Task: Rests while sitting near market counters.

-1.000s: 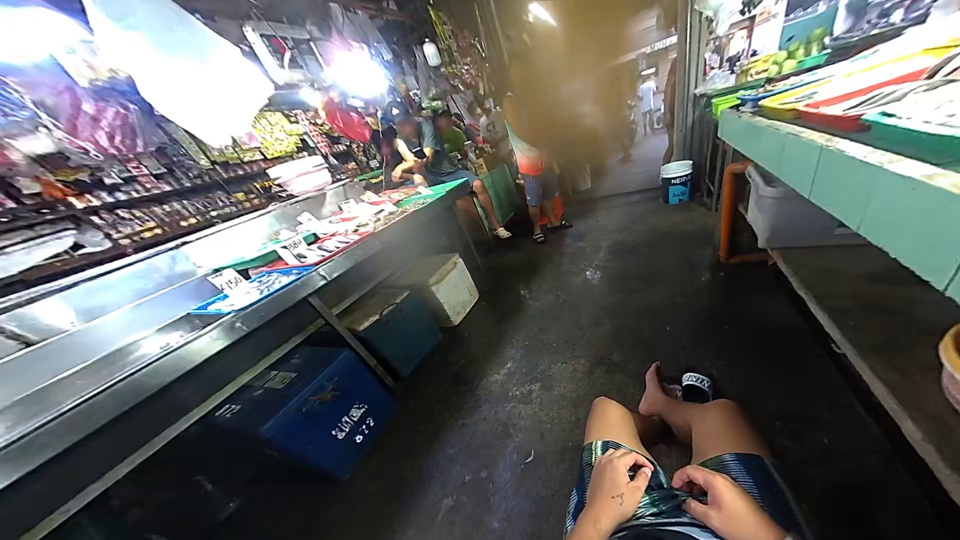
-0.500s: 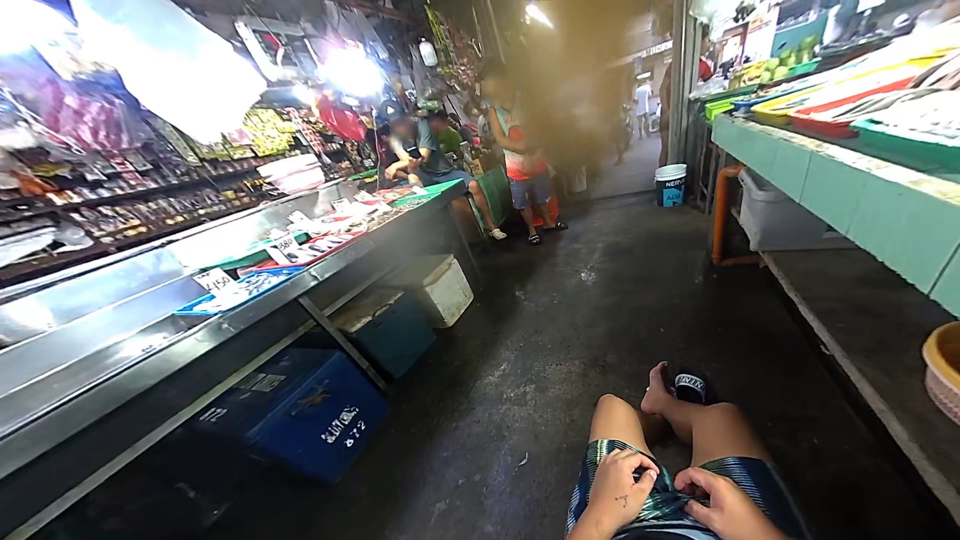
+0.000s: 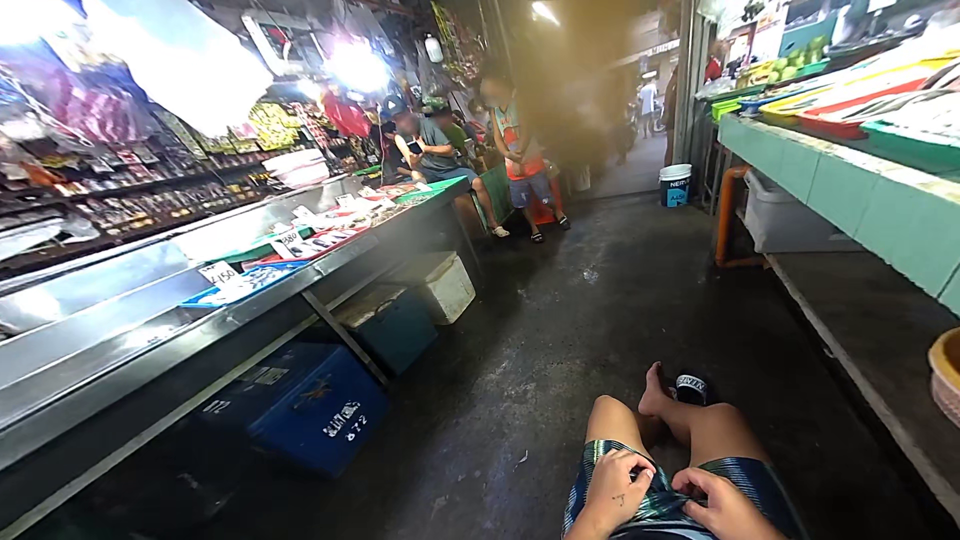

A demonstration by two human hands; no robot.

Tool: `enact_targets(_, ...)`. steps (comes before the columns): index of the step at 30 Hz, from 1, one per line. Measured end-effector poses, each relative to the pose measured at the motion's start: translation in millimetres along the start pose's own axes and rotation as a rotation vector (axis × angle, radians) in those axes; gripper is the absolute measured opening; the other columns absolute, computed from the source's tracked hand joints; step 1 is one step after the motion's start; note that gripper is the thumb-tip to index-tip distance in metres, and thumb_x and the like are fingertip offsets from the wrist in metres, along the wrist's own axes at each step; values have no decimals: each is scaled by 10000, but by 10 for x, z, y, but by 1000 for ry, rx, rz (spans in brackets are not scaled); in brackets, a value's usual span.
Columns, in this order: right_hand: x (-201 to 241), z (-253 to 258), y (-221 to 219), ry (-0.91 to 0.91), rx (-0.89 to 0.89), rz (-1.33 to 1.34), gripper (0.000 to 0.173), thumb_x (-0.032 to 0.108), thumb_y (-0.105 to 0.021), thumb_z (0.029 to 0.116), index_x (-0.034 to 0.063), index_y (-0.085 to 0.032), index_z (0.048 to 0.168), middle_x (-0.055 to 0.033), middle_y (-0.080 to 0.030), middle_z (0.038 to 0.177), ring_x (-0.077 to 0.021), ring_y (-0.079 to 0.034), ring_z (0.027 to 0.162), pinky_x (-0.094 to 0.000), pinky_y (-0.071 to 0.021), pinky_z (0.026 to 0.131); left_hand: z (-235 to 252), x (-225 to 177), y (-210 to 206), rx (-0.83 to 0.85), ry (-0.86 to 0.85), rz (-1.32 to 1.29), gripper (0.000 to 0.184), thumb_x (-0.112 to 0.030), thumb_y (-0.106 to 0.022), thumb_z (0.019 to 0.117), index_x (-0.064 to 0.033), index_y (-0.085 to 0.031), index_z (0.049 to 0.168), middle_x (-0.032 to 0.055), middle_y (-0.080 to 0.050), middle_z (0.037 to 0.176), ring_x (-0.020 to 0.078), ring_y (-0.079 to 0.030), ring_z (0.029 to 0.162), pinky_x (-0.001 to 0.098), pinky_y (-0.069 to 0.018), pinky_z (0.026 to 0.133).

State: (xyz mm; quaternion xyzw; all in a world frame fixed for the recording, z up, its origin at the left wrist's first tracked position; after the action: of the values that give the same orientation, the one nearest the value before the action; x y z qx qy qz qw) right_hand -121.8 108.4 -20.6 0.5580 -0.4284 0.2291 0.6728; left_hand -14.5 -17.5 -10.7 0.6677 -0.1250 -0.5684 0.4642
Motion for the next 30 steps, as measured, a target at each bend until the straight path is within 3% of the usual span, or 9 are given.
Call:
enact_targets(9, 44, 100, -100, 6, 44, -23, 278, 146, -726, 866, 75, -728, 1135, -103, -724, 1086, -213, -696, 988, -426, -568, 932, -46, 162, 78, -29, 62, 7, 297, -388, -530, 1025, -228, -773, 1083, -70, -732, 1105, 71, -628, 1130, 343, -451, 1069)
enact_targets(19, -32, -48, 48, -7, -16, 7, 276, 119, -728, 870, 36, -725, 1133, -138, -724, 1082, -239, -701, 979, -442, -570, 925, 44, -93, -52, 24, -34, 16, 312, -391, -512, 1036, -222, -768, 1092, -67, -732, 1121, 77, -626, 1141, 355, -443, 1076)
enact_targets(30, 35, 30, -28, 8, 14, -21, 275, 142, -726, 866, 58, -731, 1127, -121, -726, 1083, -237, -699, 991, -451, -567, 935, -21, 90, 14, 8, 45, 30, 308, -397, -514, 1029, -238, -768, 1103, -75, -730, 1141, 82, -622, 1158, 378, -436, 1087)
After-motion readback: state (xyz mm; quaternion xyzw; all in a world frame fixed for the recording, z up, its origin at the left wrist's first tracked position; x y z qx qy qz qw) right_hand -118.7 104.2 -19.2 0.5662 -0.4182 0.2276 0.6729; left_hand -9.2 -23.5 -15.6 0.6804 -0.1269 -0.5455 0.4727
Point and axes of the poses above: each hand's wrist, its own z-axis towards the middle knuckle, its own y-axis out of the back of the hand, x = y × z, the point moved 10 cm from there along z, towards the middle knuckle
